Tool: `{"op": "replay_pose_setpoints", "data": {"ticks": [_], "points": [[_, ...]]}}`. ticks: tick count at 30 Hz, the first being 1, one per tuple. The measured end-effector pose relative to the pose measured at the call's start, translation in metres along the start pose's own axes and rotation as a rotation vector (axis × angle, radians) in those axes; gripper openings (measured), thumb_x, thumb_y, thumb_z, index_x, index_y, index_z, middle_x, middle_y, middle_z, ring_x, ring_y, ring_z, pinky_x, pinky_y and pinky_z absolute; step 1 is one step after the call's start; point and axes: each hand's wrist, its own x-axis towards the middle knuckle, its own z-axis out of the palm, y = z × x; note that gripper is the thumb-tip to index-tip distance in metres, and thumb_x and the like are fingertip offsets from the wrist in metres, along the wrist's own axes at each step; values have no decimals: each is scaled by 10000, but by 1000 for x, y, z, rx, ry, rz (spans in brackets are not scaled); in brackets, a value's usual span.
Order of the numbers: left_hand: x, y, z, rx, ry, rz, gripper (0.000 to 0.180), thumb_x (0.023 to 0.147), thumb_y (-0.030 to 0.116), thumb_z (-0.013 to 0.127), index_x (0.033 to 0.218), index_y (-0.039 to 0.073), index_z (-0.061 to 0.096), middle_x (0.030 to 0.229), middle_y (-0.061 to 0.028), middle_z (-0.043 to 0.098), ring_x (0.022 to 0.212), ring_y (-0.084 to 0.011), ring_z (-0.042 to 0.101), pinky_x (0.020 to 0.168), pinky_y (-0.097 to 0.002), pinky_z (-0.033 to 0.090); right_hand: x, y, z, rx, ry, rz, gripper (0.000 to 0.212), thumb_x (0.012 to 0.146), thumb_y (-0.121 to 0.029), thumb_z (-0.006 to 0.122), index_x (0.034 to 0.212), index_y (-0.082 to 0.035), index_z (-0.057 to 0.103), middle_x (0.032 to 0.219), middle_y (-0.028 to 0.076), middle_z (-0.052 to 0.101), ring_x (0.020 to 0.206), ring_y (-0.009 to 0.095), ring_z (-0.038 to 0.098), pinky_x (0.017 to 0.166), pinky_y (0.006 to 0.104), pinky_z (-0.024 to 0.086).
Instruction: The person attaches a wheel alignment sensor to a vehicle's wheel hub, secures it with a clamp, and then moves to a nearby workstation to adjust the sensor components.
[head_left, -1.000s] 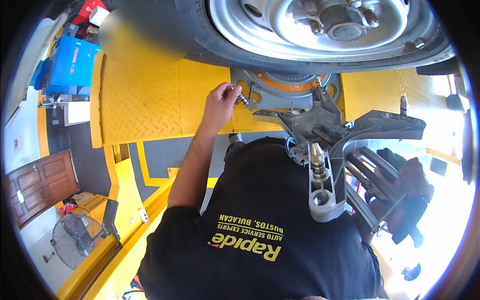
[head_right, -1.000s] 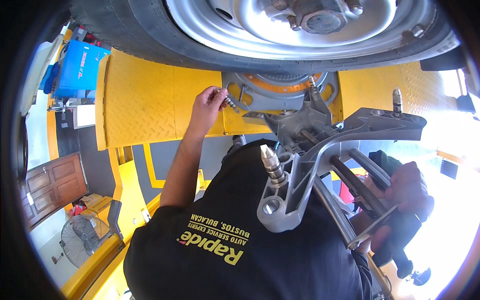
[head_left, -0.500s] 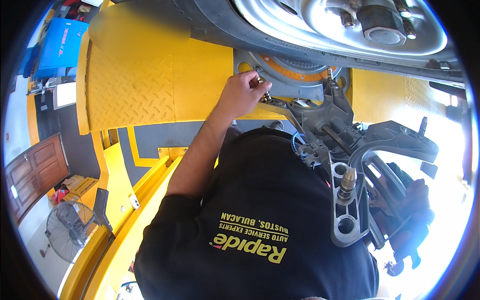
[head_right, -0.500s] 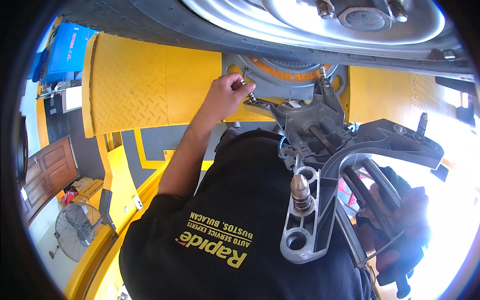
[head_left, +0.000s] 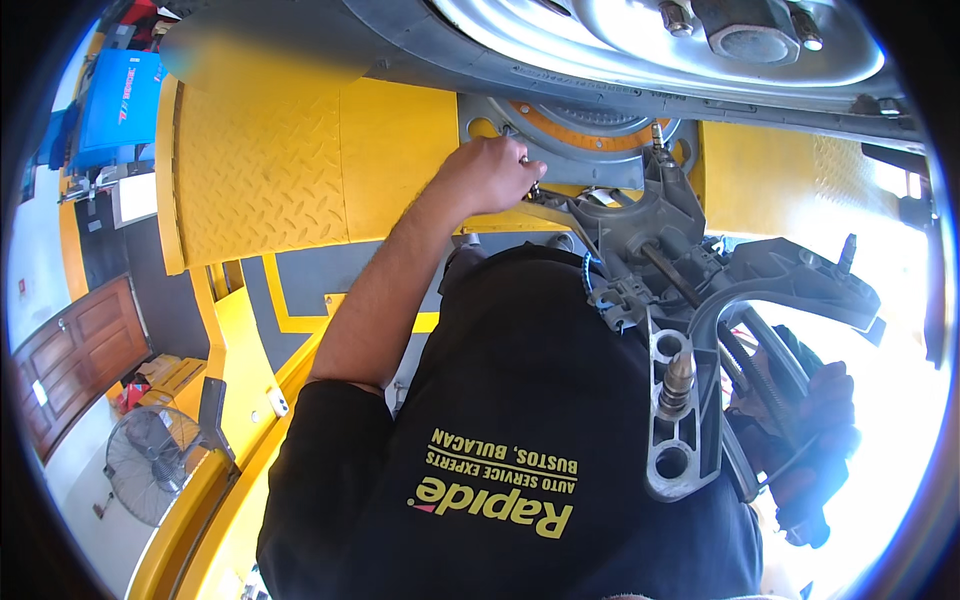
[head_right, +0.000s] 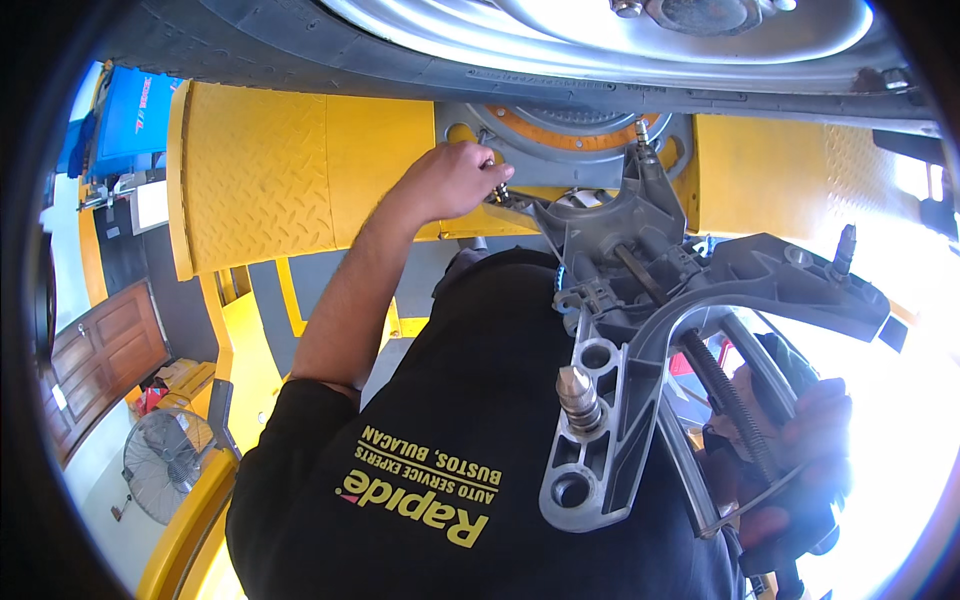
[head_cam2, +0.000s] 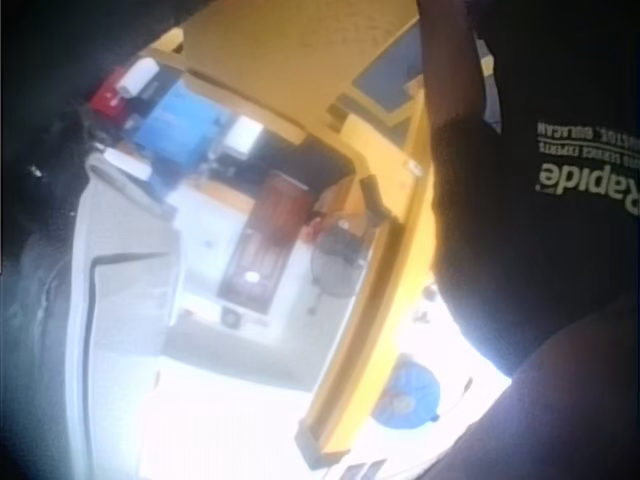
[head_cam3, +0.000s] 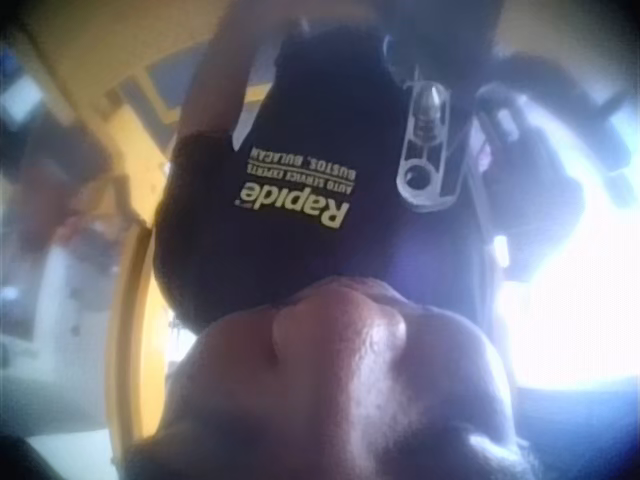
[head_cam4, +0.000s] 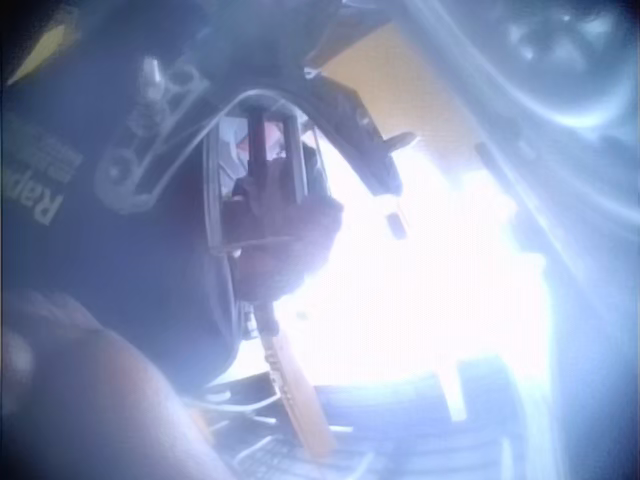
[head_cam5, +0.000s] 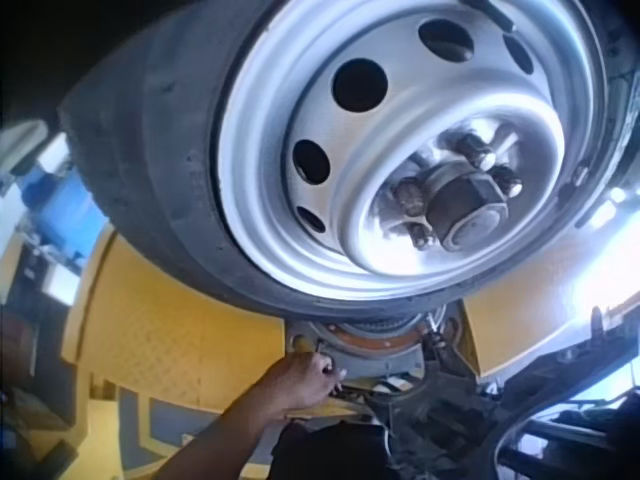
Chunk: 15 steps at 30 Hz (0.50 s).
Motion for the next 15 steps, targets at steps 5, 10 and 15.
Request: {"op": "replay_pose_setpoints", "data": {"ticks": [5, 10, 15], "points": [[2, -7, -8, -145, -57, -22, 501, 984, 493, 717, 1026, -5, 751, 909, -191, 760, 855, -306, 734, 821, -425, 563, -2, 0, -6, -1, 1, 22, 541, 899, -607, 796, 1042, -149, 546, 919, 34, 530, 865, 236, 481, 775, 433, 360], [-6, -18, 3, -565, 3, 89, 359, 966, 309, 818, 1156, 6, 789, 936, -74, 775, 848, -124, 688, 777, -293, 550, -4, -9, -16, -45, -4, 91, 535, 906, -607, 790, 1044, -151, 546, 934, 35, 530, 880, 240, 480, 782, 434, 357], [-4, -30, 9, -742, -18, 88, 243, 980, 178, 803, 1156, 10, 804, 962, -46, 779, 858, -114, 690, 809, -264, 564, 4, -13, -29, -101, -117, 157, 537, 911, -618, 781, 1042, -152, 547, 951, 38, 528, 897, 244, 478, 791, 435, 356]]}}
